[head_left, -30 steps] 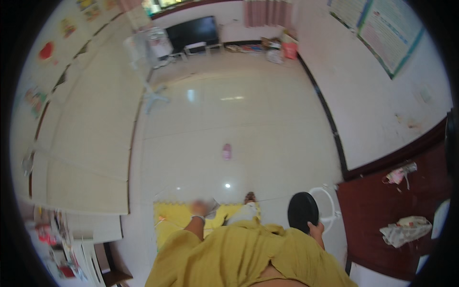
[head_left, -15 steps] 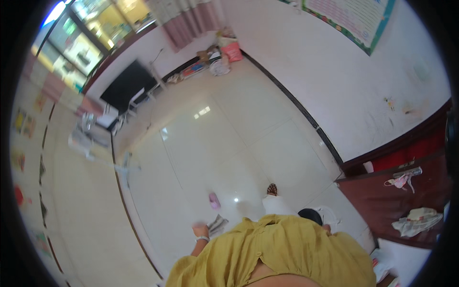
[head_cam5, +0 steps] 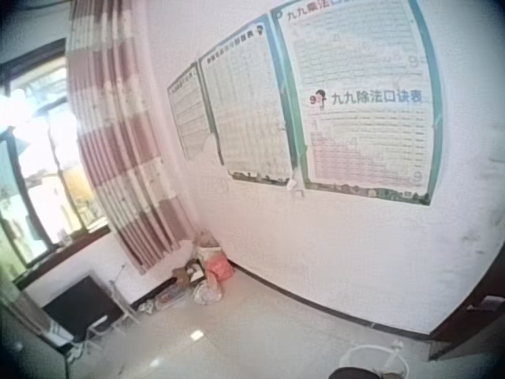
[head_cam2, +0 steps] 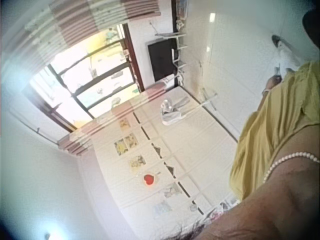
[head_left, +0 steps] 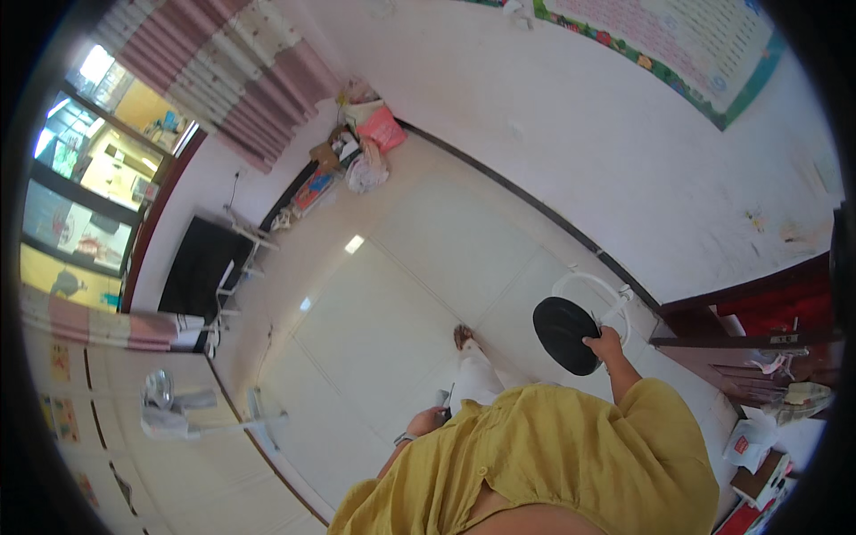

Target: The person uses a screwdriver to tighten screws on a wall-mounted electrical outlet after placing a small piece of material behind it.

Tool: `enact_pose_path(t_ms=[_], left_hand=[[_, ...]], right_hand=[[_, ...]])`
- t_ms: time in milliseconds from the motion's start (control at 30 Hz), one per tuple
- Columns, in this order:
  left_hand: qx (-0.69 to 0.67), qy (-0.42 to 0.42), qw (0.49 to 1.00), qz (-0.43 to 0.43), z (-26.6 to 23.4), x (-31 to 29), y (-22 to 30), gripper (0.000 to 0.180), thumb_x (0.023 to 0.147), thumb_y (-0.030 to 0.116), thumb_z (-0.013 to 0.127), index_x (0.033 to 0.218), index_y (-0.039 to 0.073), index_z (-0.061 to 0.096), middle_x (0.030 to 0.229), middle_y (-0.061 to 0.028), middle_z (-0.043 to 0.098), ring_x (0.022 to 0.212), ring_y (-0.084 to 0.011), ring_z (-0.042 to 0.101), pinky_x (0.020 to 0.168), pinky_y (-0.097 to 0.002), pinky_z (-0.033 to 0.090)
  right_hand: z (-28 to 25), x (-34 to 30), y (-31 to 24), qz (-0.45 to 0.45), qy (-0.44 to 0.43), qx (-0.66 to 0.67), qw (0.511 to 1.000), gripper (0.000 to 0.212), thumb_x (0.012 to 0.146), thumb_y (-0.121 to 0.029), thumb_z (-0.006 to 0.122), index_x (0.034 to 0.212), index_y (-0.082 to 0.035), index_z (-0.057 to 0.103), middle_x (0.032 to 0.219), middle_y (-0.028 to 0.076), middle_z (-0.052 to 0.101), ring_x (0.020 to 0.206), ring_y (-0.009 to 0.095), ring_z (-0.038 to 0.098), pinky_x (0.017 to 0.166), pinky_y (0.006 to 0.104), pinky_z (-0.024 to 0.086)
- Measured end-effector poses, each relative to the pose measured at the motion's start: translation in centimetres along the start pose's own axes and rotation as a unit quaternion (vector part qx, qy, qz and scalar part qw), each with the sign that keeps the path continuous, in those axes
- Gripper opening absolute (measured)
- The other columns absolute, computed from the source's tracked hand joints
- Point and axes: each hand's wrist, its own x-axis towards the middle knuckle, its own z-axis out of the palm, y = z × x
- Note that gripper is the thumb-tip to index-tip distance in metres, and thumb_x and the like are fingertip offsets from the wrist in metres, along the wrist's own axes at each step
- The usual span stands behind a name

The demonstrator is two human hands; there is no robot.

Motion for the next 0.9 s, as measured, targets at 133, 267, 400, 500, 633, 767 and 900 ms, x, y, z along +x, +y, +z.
enact_pose_path(t_ms=[133,267,400,500,633,767,900], left_hand=[[-0.012,-0.07,0.997,0.018,-7.8,7.2,-1.3,0.046,0.079,0.036,0.063,0.119,0.014,0.06,0.097,-0.0204,0.066,0.093,-0.036,0.063,0.08,-0.0433,0.049],[0.012,-0.181,0.982,-0.055,-15.5,12.2,3.2,0.048,0.08,0.039,0.059,0.121,0.015,0.06,0.097,-0.0193,0.067,0.092,-0.0334,0.064,0.08,-0.0412,0.05],[0.211,-0.18,0.959,0.052,-15.2,18.8,-2.8,0.041,0.083,0.04,0.053,0.111,0.013,0.066,0.096,-0.0176,0.067,0.095,-0.0337,0.063,0.083,-0.044,0.048],[0.229,-0.268,0.935,0.047,-16.7,23.8,-3.1,0.034,0.084,0.034,0.052,0.104,0.011,0.068,0.096,-0.0175,0.067,0.096,-0.0346,0.062,0.084,-0.0429,0.048],[0.128,-0.228,0.964,0.049,-20.0,28.3,1.5,0.033,0.082,0.032,0.053,0.098,0.009,0.07,0.092,-0.02,0.066,0.091,-0.0362,0.062,0.082,-0.0434,0.049],[0.142,-0.163,0.975,0.058,-27.3,30.6,8.3,0.034,0.084,0.033,0.05,0.092,0.005,0.068,0.089,-0.0202,0.066,0.087,-0.0388,0.062,0.079,-0.0461,0.049],[0.132,-0.157,0.979,0.003,-32.9,31.8,10.6,0.044,0.087,0.04,0.046,0.086,0.001,0.066,0.087,-0.0212,0.066,0.085,-0.039,0.062,0.078,-0.0467,0.048]], right_hand=[[1.2,1.4,-7.4,0.001,0.032,-0.041,0.999,0.057,0.068,-0.036,0.074,0.109,0.002,0.061,0.111,0.026,0.059,0.106,0.039,0.056,0.091,0.0431,0.044],[1.4,3.3,-11.0,0.005,0.077,-0.049,0.996,0.049,0.067,-0.035,0.074,0.097,0.003,0.063,0.098,0.025,0.063,0.096,0.04,0.06,0.082,0.0451,0.046],[3.4,6.2,-13.7,0.033,0.07,0.014,0.997,0.049,0.066,-0.036,0.075,0.092,0.003,0.063,0.091,0.024,0.064,0.091,0.04,0.061,0.078,0.0454,0.048],[5.4,8.6,-16.5,0.046,0.06,0.034,0.997,0.051,0.065,-0.036,0.076,0.095,0.004,0.063,0.093,0.026,0.064,0.092,0.041,0.061,0.079,0.0451,0.048],[7.1,12.2,-18.7,0.057,0.067,0.017,0.996,0.048,0.065,-0.032,0.076,0.096,0.003,0.063,0.096,0.025,0.064,0.095,0.04,0.061,0.082,0.0446,0.048],[5.6,16.7,-22.1,0.067,0.033,0.021,0.997,0.047,0.065,-0.032,0.076,0.094,0.003,0.064,0.094,0.025,0.064,0.093,0.038,0.061,0.081,0.0442,0.048],[5.7,21.4,-26.1,0.06,-0.002,-0.015,0.998,0.045,0.065,-0.034,0.075,0.094,-0.001,0.065,0.096,0.022,0.064,0.095,0.037,0.061,0.083,0.0441,0.047]])
